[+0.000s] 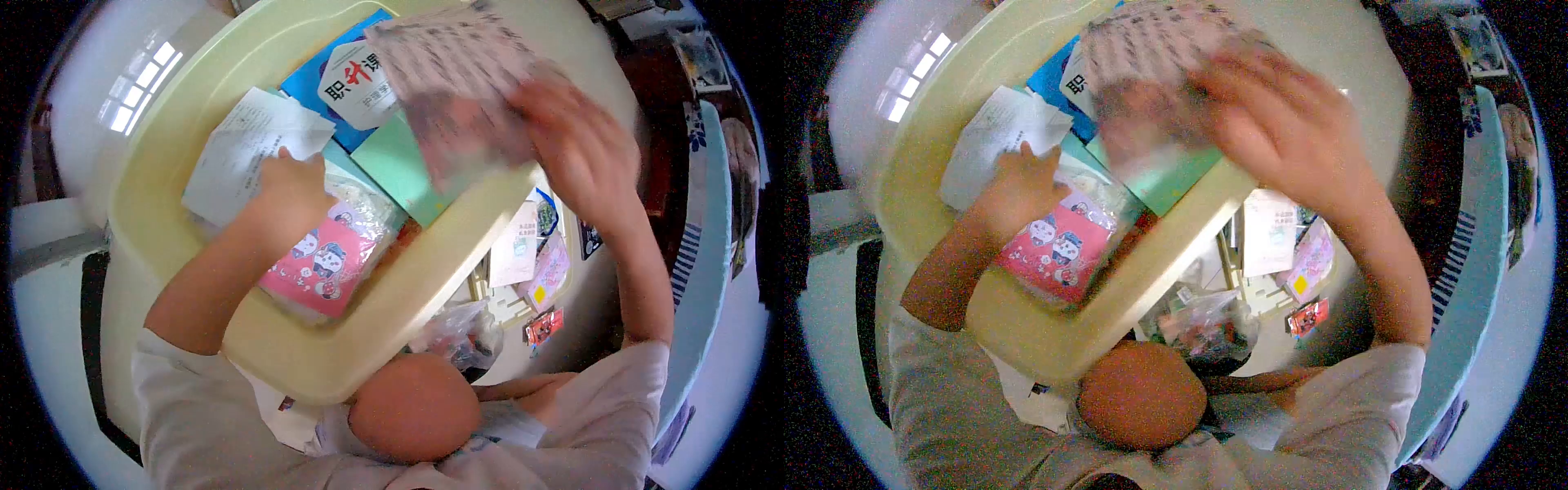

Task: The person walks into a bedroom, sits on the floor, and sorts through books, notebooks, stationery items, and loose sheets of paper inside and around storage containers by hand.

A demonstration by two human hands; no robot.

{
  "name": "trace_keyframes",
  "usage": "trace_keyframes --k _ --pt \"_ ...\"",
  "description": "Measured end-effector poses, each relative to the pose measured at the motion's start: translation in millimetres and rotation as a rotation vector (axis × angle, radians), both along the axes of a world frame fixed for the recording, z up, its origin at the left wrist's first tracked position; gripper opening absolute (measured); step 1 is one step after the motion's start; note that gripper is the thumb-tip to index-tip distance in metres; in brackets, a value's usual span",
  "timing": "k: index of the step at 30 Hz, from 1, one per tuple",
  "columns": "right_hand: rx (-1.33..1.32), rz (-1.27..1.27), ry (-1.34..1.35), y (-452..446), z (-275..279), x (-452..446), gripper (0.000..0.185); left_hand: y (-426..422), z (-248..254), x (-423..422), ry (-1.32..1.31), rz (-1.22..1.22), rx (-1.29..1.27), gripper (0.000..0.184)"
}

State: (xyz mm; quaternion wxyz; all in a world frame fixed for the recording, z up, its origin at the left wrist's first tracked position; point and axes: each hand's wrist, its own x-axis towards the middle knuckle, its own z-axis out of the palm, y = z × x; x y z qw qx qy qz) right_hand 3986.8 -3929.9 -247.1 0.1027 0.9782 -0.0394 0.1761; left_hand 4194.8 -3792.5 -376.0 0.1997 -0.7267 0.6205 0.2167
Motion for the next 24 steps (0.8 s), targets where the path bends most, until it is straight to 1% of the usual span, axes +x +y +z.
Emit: trace_keyframes --k 2,4,5,6,8,9,10,11,13,14,15,17,19,20,21,23,24 --pt "-0.304 0.068 0.119 22.0 19.4 -45.7 0.013 1.4 0.3 -0.1 -0.003 -0.001 -0.02 0.059" --pt "-0.147 -0.134 0.116 39.2 27.8 -91.5 0.013 0.8 7.2 -0.8 0.048 0.065 0.018 0.059" --pt "-0.075 -0.236 0.107 47.6 31.9 -114.3 0.016 0.8 8.6 -1.0 0.063 0.047 0.018 0.059" --pt "-0.078 -0.259 0.068 50.6 28.0 -138.1 0.024 0.2 9.2 0.0 0.059 0.048 0.029 0.059" --pt "-0.244 -0.121 0.102 51.3 7.2 -192.6 0.023 0.3 6.9 -0.6 0.062 0.029 0.044 0.06" --pt "-0.011 -0.371 0.058 61.7 -7.9 -213.0 0.015 2.4 5.8 -0.5 0.075 0.027 -0.037 0.054" --pt "0.029 -0.437 -0.031 64.6 -28.9 -228.0 0.013 3.0 4.9 -0.9 0.085 0.028 -0.12 0.048" --pt "0.069 -0.498 -0.124 66.3 -49.5 -240.4 0.014 3.3 3.9 -1.6 0.085 0.022 -0.122 0.048" --pt "0.122 -0.61 -0.088 69.5 -79.5 -255.8 0.019 4.7 3.3 -2.3 0.062 0.0 -0.151 0.05" --pt "0.208 -0.834 0.02 74.0 -91.9 -255.0 0.023 6.1 2.2 -2.4 0.06 -0.004 -0.15 0.05" --pt "0.162 -0.68 0.019 70.9 -108.5 -260.2 0.02 6.0 1.8 -2.7 0.046 -0.01 -0.144 0.05" --pt "0.284 -0.872 0.154 74.3 -128.7 -248.2 0.015 5.6 2.3 -2.4 0.029 -0.016 -0.135 0.051" --pt "0.269 -0.681 0.271 72.7 -169.7 -262.4 0.017 5.5 6.2 -2.5 0.078 0.06 -0.098 0.049" --pt "0.615 -0.862 0.544 75.1 -188.3 -264.7 0.018 5.5 7.0 -2.7 0.074 0.062 -0.093 0.049" --pt "0.668 -0.702 0.533 88.8 -197.2 -262.3 0.028 4.9 7.9 -2.0 0.088 0.066 -0.084 0.047" --pt "0.641 -0.43 0.608 107.5 -238.1 -300.2 0.038 5.5 5.9 2.3 0.1 0.077 -0.073 0.046" --pt "0.641 -0.421 0.612 111.1 -234.4 -297.7 0.038 7.4 1.2 4.1 0.107 0.038 -0.125 0.045"
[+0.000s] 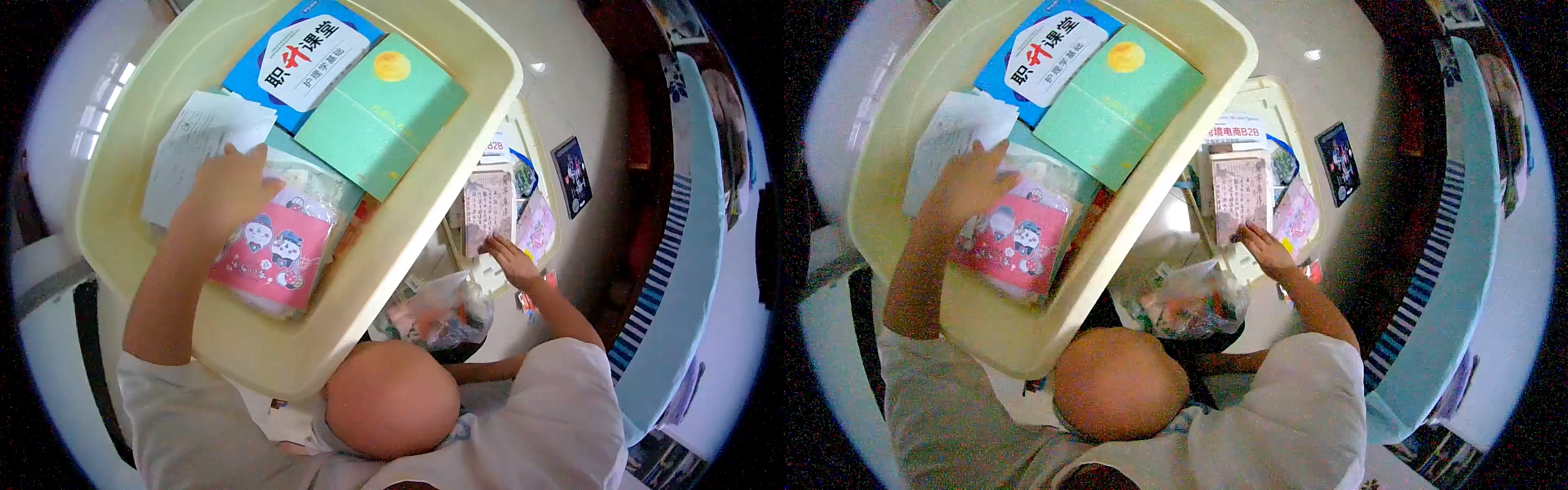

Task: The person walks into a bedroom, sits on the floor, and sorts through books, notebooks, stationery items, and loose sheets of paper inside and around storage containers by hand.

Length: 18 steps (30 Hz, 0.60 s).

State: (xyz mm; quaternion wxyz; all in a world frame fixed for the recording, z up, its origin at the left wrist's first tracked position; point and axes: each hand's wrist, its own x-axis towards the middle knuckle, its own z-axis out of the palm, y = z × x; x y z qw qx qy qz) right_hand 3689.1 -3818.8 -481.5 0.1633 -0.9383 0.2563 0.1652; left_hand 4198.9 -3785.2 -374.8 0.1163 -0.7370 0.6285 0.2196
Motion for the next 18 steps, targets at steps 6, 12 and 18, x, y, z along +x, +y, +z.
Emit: trace_keyframes --k 6,12,18 --pt "0.029 -0.27 0.032 3.5 28.9 41.8 0.047 -14.3 17.2 8.8 0.029 0.051 0.105 0.051" --pt "-0.434 0.11 -0.737 -34.2 136.2 165.4 0.039 -18.6 19.1 48.0 -0.033 0.141 -0.122 0.05" --pt "0.127 0.031 -0.693 -48.8 182.0 315.2 0.023 -26.9 -4.2 69.9 -0.073 0.125 -0.332 0.048"
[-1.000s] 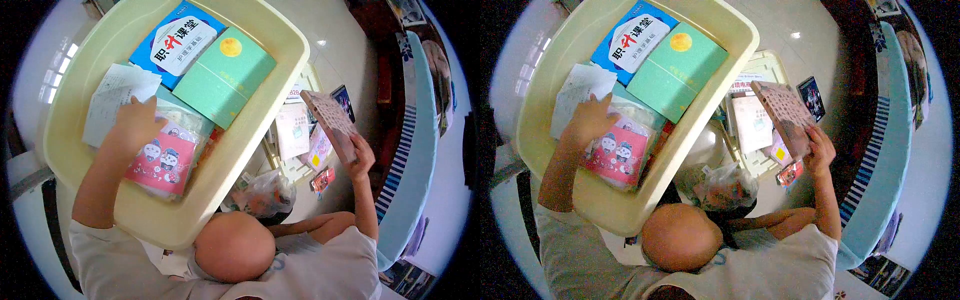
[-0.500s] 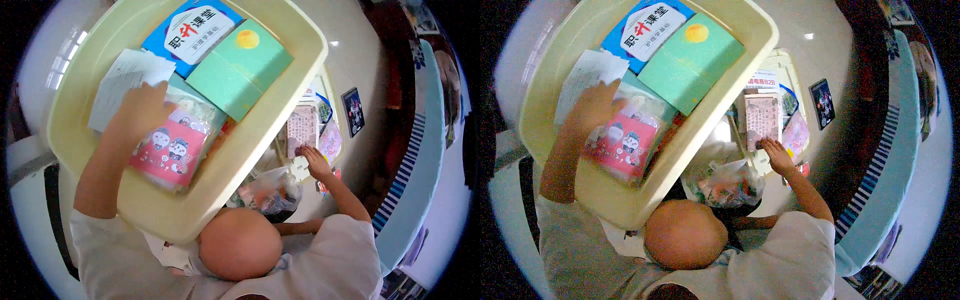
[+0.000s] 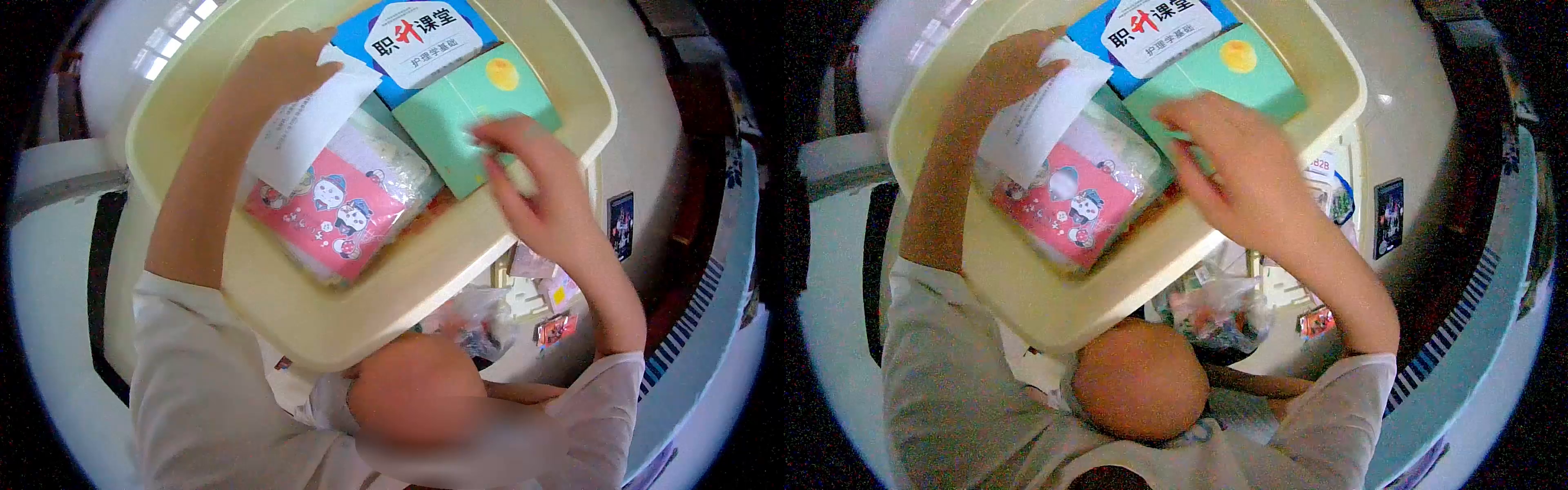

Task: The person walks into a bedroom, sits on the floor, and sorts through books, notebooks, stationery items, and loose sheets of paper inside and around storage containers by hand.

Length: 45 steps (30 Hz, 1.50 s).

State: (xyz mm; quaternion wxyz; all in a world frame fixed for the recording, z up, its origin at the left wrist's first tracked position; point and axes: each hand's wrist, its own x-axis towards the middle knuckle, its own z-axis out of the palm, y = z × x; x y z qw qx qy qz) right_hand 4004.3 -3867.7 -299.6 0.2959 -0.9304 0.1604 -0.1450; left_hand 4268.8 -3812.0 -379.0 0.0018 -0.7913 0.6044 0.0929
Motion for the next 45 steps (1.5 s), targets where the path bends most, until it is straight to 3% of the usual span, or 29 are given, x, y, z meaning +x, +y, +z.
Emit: trace_keyframes --k 1,2,3,5,7,9,11,16,18,20,21,23,26,29,32,34,35,37,38,40,41,44,45 --pt "0.307 -0.036 -0.005 1.9 -13.5 21.8 0.023 -1.1 -8.1 0.6 -0.008 -0.15 -0.028 0.05" --pt "0.39 -0.004 0.178 -1.3 -30.3 39.4 0.027 -1.9 -13.5 0.3 -0.02 -0.3 -0.054 0.052" --pt "0.473 0.027 0.361 -3.6 -49.1 53.8 0.032 -2.4 -14.6 -2.9 -0.02 -0.302 -0.057 0.052" --pt "0.427 0.022 0.614 1.0 -85.7 75.0 0.04 -2.0 -15.5 -9.5 0.045 -0.266 0.177 0.057" --pt "0.269 0.01 0.679 21.6 -76.6 81.7 0.045 2.6 -24.7 -9.0 -0.025 -0.254 0.078 0.059" --pt "0.116 0.009 0.755 35.5 -77.2 79.7 0.051 0.7 -17.7 -15.1 -0.089 -0.24 0.244 0.061" --pt "0.359 -0.203 0.662 40.0 -89.5 76.9 0.06 -2.9 -14.0 -19.6 -0.048 -0.202 0.265 0.06" --pt "0.561 -0.22 0.743 29.9 -105.0 73.1 0.071 -9.8 -33.4 -18.6 0.013 -0.139 0.302 0.058" --pt "0.644 -0.208 0.808 27.0 -113.2 71.9 0.074 -11.6 -42.0 -15.6 0.04 -0.163 0.208 0.057" --pt "0.769 -0.163 0.506 29.3 -135.5 65.0 0.06 -14.7 -40.0 -15.8 0.072 -0.141 0.192 0.054" --pt "0.77 -0.162 0.506 30.1 -130.4 64.0 0.06 -15.8 -39.1 -16.0 0.106 -0.121 0.171 0.052" --pt "0.61 -0.176 0.405 32.8 -110.5 62.6 0.044 -17.9 -42.6 -13.9 0.094 -0.129 0.154 0.05" --pt "0.391 -0.074 0.506 25.7 -96.6 62.0 0.035 -20.3 -40.8 -6.7 0.102 -0.07 0.138 0.051" --pt "0.211 -0.147 0.63 0.0 -86.5 57.4 0.03 -24.2 -37.9 -1.5 0.086 0.065 0.098 0.053" --pt "0.069 -0.137 0.568 -34.4 -77.1 41.5 0.031 -24.1 -31.4 5.2 0.03 0.165 -0.025 0.054" --pt "0.413 -0.311 0.516 -51.0 -72.5 30.0 0.035 -28.1 1.4 4.4 0.095 0.276 -0.012 0.05" --pt "0.415 -0.305 0.512 -58.0 -67.8 23.8 0.035 -27.9 -2.7 7.6 0.089 0.28 -0.011 0.05" --pt "0.601 -0.363 0.482 -65.9 -53.0 7.9 0.039 -22.5 -10.7 11.3 -0.089 0.377 -0.58 0.048" --pt "0.56 -0.436 0.421 -72.9 -41.1 2.5 0.042 -19.1 -10.3 15.3 -0.094 0.377 -0.581 0.048" --pt "0.601 -0.6 0.201 -80.5 -15.1 -12.6 0.048 -9.3 -0.1 13.7 -0.454 0.161 -0.361 0.042" --pt "0.675 -0.689 0.036 -83.0 -2.3 -22.7 0.05 -9.4 -0.1 13.3 -0.448 0.16 -0.36 0.042" --pt "0.742 -0.807 -0.077 -95.7 38.1 -84.2 0.053 -14.1 -3.2 13.0 -0.394 0.204 -0.165 0.039" --pt "0.79 -0.837 -0.105 -91.2 50.5 -107.1 0.054 -17.2 -14.3 16.4 -0.12 0.291 -0.211 0.043"
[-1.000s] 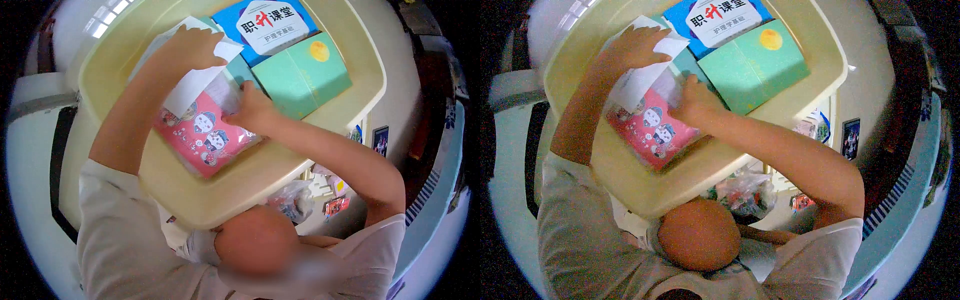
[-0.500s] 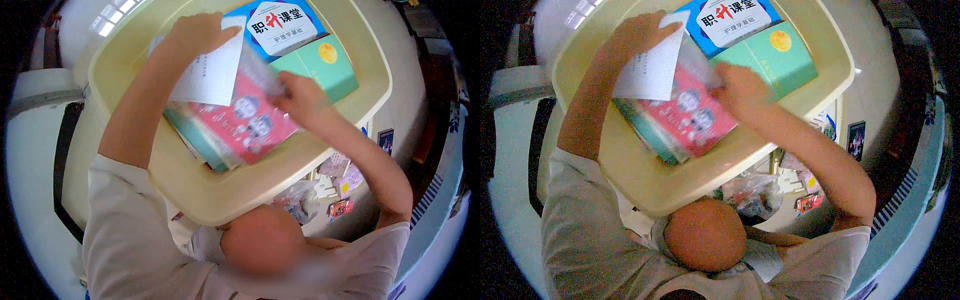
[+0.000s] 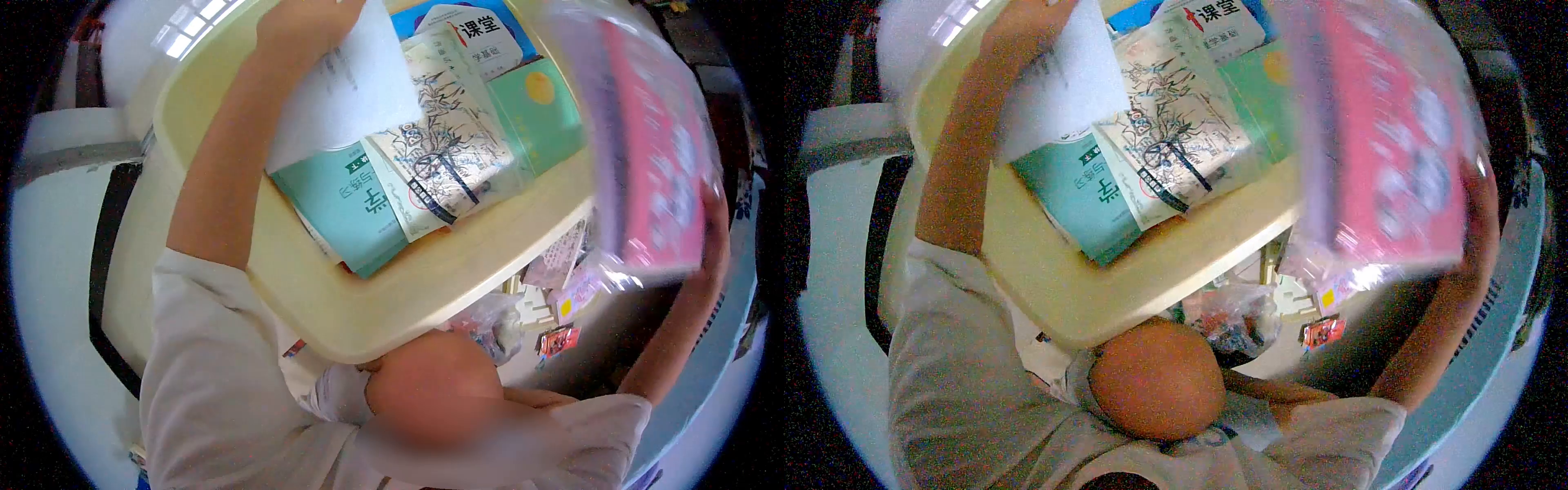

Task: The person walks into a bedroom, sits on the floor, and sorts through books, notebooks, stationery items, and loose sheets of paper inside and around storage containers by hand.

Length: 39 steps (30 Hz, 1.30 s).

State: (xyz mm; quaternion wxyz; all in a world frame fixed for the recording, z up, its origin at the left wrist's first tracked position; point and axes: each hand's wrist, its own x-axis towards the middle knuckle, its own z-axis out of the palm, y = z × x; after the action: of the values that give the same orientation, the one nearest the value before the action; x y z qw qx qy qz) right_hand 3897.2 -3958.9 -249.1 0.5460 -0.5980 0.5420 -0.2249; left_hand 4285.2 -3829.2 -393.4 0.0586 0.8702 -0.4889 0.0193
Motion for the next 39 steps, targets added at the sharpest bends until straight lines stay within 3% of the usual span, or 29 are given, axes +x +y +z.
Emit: trace_keyframes --k 1,2,4,5,7,10,14,15,18,20,23,25,27,30,32,35,39 --pt "0.012 -0.158 -0.053 -1.6 7.9 -38.1 0.05 -1.4 -8.8 2.0 0.272 0.05 -0.085 0.05" --pt "0.022 -0.316 -0.108 -1.2 14.2 -79.3 0.046 -0.2 -13.0 0.9 0.274 0.045 -0.087 0.05" --pt "-0.123 -0.476 -0.081 20.9 22.2 -141.0 0.047 1.5 -18.2 -0.7 0.274 0.012 0.38 0.048" --pt "-0.214 -0.551 0.017 36.6 24.1 -158.6 0.047 2.5 -17.0 -1.7 0.272 0.004 0.379 0.048" --pt "-0.301 -0.643 0.117 65.0 25.4 -195.7 0.047 4.7 -13.4 -4.6 0.313 -0.078 0.678 0.049" --pt "-0.122 -0.701 0.015 88.4 14.6 -268.8 0.047 4.6 -25.8 -8.9 0.224 -0.05 0.54 0.055" --pt "-0.047 -0.421 0.405 107.9 -41.2 -367.9 0.046 -2.2 -28.4 -27.1 0.128 -0.128 0.375 0.06" --pt "-0.055 -0.464 0.292 127.0 -45.6 -310.9 0.048 -1.8 -37.7 -26.2 0.144 -0.168 0.316 0.06" --pt "0.234 -0.45 0.023 153.2 -89.3 -333.3 0.042 0.6 -54.5 -18.0 0.201 -0.275 0.201 0.057" --pt "0.306 -0.595 0.045 178.8 -139.0 -356.8 0.028 1.0 -50.9 -16.5 0.237 -0.349 0.133 0.054" --pt "0.7 -0.676 0.229 196.2 -228.4 -460.4 0.022 -2.4 -38.0 -19.8 0.289 -0.37 0.119 0.054" --pt "0.781 -0.712 0.355 189.2 -240.8 -451.3 0.024 0.1 -29.7 -19.8 0.51 -0.346 0.082 0.045" --pt "0.341 -0.581 0.52 172.1 -236.7 -427.0 0.032 2.0 -20.1 -18.4 0.546 -0.35 0.01 0.042" --pt "0.286 -0.544 0.478 149.7 -176.7 -325.7 0.043 1.4 -11.2 -12.1 0.576 -0.38 -0.115 0.039" --pt "0.238 -0.338 0.374 140.0 -167.2 -307.6 0.046 4.9 5.0 -17.9 0.544 -0.406 -0.178 0.039" --pt "0.161 -0.224 0.351 117.8 -135.1 -259.0 0.042 8.1 29.1 -20.6 0.836 -0.434 -0.303 0.037" --pt "-0.228 0.062 0.203 85.5 -94.2 -158.7 0.035 8.2 38.2 -22.9 1.03 -0.537 -0.338 0.032"
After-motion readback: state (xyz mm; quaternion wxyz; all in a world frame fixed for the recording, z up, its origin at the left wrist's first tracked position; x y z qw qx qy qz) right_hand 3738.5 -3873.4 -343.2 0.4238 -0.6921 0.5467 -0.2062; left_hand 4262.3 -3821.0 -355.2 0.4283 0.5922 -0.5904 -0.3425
